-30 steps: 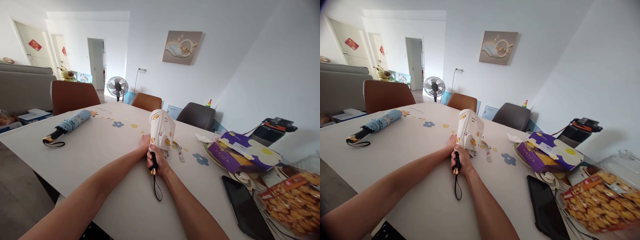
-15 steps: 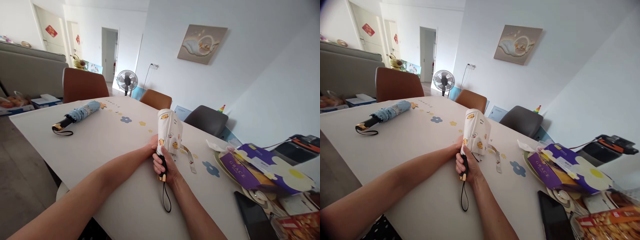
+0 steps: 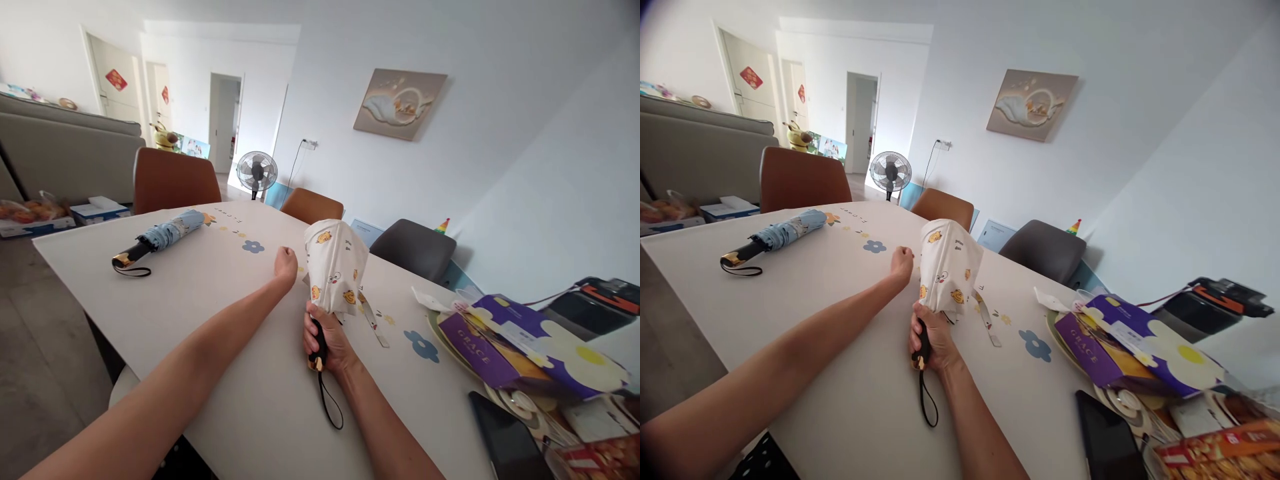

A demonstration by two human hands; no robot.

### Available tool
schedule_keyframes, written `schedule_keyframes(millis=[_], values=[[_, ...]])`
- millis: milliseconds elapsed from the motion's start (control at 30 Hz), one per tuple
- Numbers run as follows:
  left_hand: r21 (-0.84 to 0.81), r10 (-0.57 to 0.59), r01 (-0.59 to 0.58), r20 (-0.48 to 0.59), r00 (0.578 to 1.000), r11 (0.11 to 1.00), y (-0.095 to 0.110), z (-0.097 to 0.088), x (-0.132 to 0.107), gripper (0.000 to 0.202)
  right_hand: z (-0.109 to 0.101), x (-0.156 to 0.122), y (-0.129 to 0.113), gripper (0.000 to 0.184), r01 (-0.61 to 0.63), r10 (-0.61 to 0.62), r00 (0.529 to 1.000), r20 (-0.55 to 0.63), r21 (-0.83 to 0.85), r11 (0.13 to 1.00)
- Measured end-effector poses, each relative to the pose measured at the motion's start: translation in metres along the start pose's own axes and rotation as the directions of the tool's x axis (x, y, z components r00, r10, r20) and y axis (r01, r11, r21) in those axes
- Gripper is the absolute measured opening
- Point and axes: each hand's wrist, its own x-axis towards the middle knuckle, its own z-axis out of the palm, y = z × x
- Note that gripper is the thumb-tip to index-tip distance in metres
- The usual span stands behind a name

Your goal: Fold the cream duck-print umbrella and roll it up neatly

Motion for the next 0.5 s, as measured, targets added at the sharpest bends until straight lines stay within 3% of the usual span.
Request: schedule_keyframes(millis=[100,167,300,367,500], values=[[-0.037,0.114,-0.119,-0.116,0.987,0.992,0.022,0.002,-0.008,0.029,0.006,0.003,0.002,0.043,0.017,-0.021,0.994,-0.109,-0.034,0.999],[-0.070,0.163,-0.167,-0.061,0.985,0.983,0.036,0.011,-0.019,0.030,0.012,0.004,0.001,0.044,0.011,-0.025,0.976,-0.215,-0.066,0.998],[-0.149,0.037,0.004,0.274,0.961,0.989,0.049,0.023,-0.032,0.048,0.022,0.004,0.000,0.041,-0.051,-0.017,0.936,-0.351,-0.184,0.982],[-0.195,-0.022,0.086,0.309,0.951,0.977,0.049,0.018,-0.028,0.052,0.025,0.005,-0.001,0.042,-0.091,-0.006,0.936,-0.351,-0.257,0.962],[-0.307,-0.091,0.178,0.279,0.956,0.935,0.046,0.003,-0.010,0.056,0.027,0.005,-0.002,0.042,-0.104,0.003,0.949,-0.316,-0.300,0.948]])
